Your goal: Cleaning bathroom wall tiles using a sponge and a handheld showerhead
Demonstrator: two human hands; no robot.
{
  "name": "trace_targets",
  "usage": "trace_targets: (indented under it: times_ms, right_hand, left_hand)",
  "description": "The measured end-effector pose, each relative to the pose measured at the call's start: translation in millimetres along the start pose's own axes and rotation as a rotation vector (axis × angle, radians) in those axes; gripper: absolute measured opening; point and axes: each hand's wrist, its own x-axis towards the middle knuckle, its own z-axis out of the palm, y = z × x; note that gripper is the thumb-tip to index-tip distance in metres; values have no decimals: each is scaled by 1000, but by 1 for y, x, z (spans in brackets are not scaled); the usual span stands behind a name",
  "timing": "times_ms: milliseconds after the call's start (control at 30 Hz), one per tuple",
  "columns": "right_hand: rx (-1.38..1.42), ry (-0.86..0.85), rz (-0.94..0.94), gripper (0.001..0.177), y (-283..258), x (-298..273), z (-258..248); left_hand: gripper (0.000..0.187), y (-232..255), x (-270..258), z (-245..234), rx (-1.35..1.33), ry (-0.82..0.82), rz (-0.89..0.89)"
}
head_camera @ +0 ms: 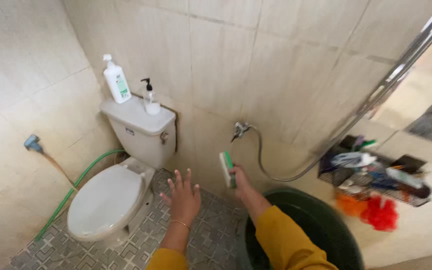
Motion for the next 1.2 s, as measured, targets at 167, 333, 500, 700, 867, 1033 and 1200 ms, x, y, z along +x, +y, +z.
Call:
trace_targets:
  times_ms: [167,333,500,700,867,1033,1200]
  right_hand:
    - [-160,-10,-238,59,-157,-69,-61]
    - [-731,232,-639,74,-248,-48,-106]
    - [-985,549,-1126,74,-325,-58,-132]
    - [-1094,912,-1511,88,-402,-68,-142]
    - [-1073,1059,-1514,91,-456,-42,-94]
    - [-969,1216,-1623,92,-480,20,-14]
    - [-1244,953,-1935,47,-448,34,50]
  left_hand:
    - [60,89,-7,-83,-81,8,46]
    - [61,131,4,-113,-115,1,85]
    - [59,158,42,-130,-107,55,165]
    - [63,180,116,-149,-97,27,277]
    - [63,182,205,-182,-100,21,382]
    - [63,178,299,-202,-37,34,457]
    - [65,187,352,-210,-29,72,552]
